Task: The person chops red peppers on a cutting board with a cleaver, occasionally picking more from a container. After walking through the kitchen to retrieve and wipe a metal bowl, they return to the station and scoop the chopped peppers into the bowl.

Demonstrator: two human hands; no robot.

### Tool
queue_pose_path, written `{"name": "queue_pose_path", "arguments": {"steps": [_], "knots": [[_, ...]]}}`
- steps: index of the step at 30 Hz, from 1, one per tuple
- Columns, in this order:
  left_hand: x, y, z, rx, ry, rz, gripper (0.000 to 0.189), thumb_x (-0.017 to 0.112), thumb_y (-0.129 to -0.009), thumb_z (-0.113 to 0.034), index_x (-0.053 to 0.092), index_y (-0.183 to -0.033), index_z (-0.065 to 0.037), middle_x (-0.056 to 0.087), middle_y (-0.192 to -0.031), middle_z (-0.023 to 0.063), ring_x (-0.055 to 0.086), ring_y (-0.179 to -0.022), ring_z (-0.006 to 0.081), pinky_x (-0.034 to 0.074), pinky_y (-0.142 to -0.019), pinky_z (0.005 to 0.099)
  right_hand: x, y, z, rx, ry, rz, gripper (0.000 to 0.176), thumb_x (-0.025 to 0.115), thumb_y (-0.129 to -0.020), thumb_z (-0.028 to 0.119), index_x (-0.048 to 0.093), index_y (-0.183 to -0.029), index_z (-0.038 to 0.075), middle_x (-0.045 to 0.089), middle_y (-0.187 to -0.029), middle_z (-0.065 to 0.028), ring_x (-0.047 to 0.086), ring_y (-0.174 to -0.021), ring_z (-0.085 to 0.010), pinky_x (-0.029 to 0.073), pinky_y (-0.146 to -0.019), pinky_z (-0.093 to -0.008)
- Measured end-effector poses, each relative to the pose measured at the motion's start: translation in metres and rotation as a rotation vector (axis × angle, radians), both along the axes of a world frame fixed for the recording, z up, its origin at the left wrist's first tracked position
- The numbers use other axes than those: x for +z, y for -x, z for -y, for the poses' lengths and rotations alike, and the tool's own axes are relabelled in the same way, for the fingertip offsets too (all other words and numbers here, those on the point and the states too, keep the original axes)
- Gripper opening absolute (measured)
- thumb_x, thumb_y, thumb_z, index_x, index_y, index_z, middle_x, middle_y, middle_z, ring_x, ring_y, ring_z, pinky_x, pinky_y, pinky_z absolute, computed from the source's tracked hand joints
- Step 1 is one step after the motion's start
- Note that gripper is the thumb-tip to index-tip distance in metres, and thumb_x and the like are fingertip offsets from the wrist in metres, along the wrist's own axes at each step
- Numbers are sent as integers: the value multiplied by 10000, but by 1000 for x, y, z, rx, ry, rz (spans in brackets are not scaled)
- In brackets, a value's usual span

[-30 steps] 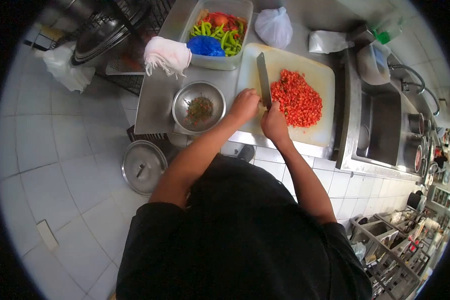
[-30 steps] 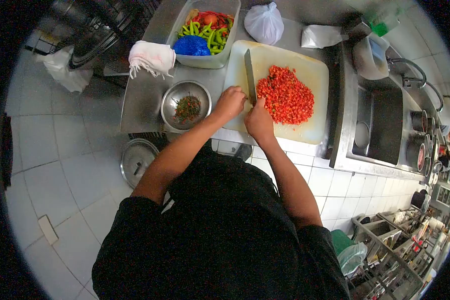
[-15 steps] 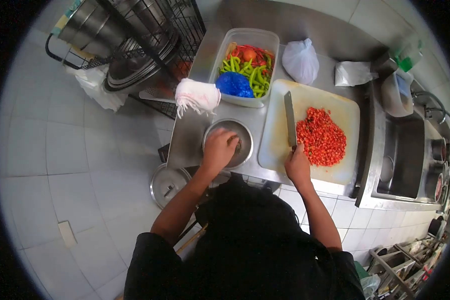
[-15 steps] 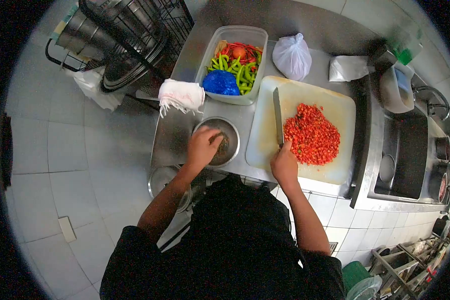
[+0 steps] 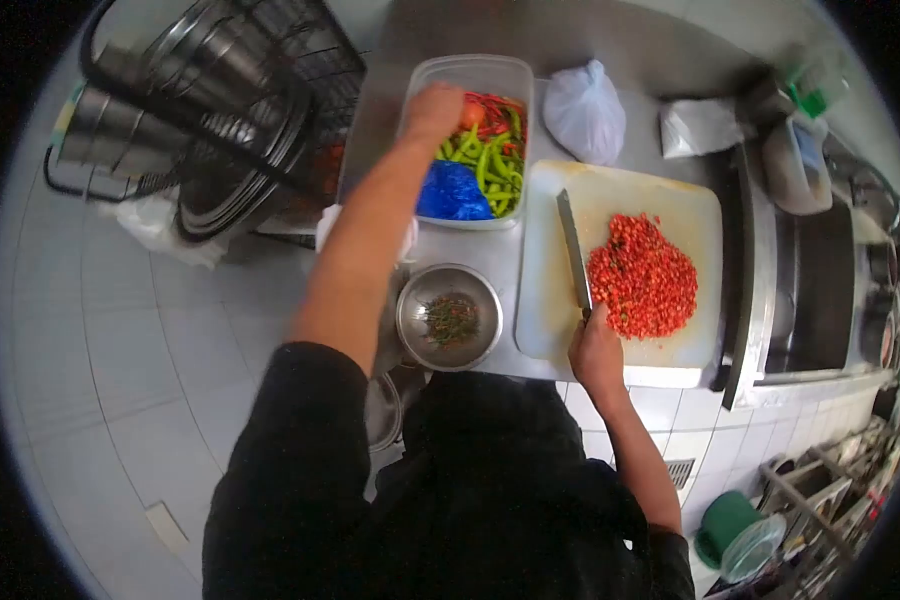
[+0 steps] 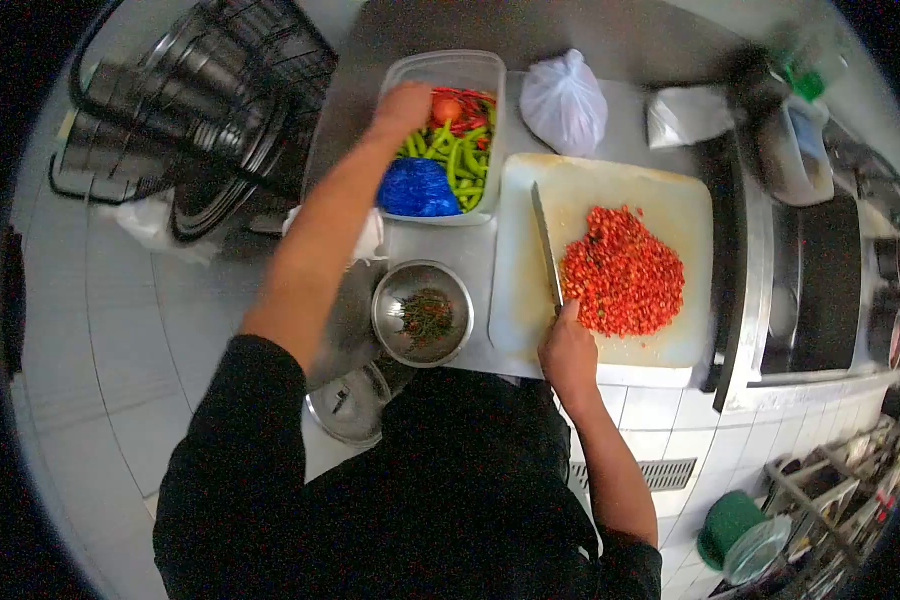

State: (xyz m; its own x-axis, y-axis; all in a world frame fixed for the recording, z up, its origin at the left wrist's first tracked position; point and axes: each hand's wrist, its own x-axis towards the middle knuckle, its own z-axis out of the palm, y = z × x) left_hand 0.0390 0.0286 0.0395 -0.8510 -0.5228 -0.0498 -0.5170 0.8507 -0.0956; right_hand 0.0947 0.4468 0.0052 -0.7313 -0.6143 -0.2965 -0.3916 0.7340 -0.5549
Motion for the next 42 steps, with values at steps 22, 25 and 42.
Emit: {"name": "queue_pose_path", "arguments": {"steps": [22,25,42], "knots": [[-4,6,38,-381,414,401,223,505,-840,-153,707,-912,-93,668,-1000,100,614,-1011,249,511,-813,392,4,-2,-1,-23,-17,14,147,445,-820,40,361,-934,1,582,-656,-281,599,-638,-460,475,-595,-547],[9,0,32,-438,390,345,222,512,-830,-148,703,-913,-72,666,-989,124,629,-973,261,519,-797,386,6,-2,-1,-24,-15,7,140,445,-825,48,367,-932,3,584,-659,-282,604,-644,-457,483,-599,-541],[102,-78,-151,-239,76,-450,110,574,-812,-111,658,-809,-40,605,-813,183,614,-777,360,486,-708,451,-8,-1,-16,45,163,-31,169,439,-862,109,369,-958,-12,591,-694,-295,600,-673,-466,475,-630,-543]]}}
